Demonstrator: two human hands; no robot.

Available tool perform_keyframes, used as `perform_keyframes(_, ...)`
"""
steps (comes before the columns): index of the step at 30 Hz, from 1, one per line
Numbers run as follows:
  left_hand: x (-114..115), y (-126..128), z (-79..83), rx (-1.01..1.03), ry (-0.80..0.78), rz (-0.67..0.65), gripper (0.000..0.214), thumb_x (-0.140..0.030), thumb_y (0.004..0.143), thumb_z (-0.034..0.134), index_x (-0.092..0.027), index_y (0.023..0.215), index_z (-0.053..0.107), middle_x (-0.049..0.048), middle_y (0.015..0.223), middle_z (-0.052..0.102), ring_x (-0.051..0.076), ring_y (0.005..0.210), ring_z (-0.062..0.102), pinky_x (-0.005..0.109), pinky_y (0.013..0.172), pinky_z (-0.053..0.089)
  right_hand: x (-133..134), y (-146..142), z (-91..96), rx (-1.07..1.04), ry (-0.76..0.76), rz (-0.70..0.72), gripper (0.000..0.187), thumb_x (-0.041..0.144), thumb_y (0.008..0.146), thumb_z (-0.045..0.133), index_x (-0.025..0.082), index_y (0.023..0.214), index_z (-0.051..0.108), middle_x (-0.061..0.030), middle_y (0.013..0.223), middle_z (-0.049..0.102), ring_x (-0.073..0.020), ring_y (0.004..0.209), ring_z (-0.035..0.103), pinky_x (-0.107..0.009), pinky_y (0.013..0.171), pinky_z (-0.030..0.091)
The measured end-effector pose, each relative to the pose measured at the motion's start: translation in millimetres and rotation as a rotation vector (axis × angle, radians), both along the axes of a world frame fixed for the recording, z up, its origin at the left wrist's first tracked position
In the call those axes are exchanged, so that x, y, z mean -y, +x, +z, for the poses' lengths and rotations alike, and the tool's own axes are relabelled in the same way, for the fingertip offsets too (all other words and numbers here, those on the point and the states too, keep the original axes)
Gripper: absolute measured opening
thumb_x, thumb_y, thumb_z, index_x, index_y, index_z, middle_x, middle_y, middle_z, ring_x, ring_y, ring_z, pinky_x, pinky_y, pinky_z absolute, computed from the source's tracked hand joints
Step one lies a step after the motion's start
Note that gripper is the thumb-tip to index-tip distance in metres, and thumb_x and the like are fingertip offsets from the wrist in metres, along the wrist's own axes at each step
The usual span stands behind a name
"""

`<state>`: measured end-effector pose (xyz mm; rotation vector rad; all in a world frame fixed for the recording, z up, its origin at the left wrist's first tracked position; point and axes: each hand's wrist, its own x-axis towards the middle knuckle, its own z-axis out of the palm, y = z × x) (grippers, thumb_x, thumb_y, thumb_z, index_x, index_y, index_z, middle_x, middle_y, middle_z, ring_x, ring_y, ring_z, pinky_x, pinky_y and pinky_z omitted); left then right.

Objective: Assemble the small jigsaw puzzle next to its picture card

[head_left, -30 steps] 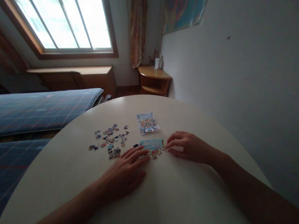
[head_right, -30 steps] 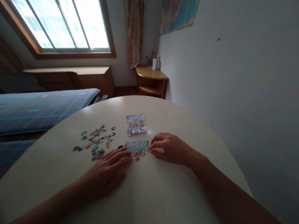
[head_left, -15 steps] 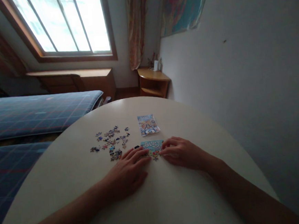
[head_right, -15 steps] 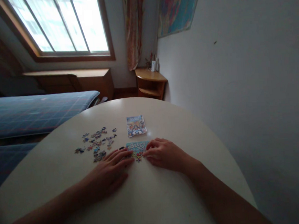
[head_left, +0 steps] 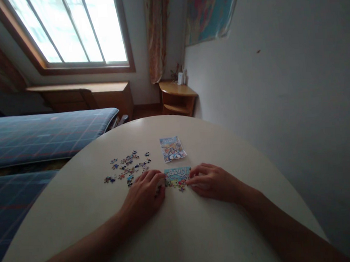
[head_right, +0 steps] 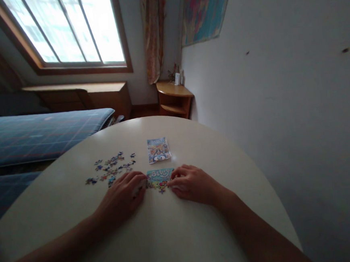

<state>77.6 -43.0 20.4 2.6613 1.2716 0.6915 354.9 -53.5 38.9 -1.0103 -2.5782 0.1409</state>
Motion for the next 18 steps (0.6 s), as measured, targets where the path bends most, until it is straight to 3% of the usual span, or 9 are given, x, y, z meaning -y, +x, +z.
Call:
perform_keyframes(12, -19, -11, 0.0, -0.061, 0.048, 0.082, 0.021, -0.021, 0.094, 0.054, -0.021, 0.113, 0.062, 0.0067, 0.113, 0.069, 0.027, 0.105, 0.062, 0.046, 0.092, 0.052, -2, 1, 2.7, -0.033, -0.021, 0.027, 0.023, 0.024, 0.087, 0.065, 0.025, 0.109, 0.071, -0.0063, 0.106, 0.07, -0.0183, 0.095, 0.065, -0.035, 0.087, 0.053)
perform_keyframes(18, -31, -34, 9.5, -0.013, 0.145, 0.167, 0.021, -0.026, 0.094, 0.051, -0.022, 0.111, 0.064, 0.0069, 0.11, 0.07, 0.027, 0.106, 0.062, 0.048, 0.098, 0.047, -3, 1, 7.1, -0.027, -0.018, 0.049, 0.023, 0.023, 0.086, 0.066, 0.025, 0.108, 0.071, -0.0062, 0.105, 0.071, -0.0178, 0.094, 0.066, -0.034, 0.086, 0.054)
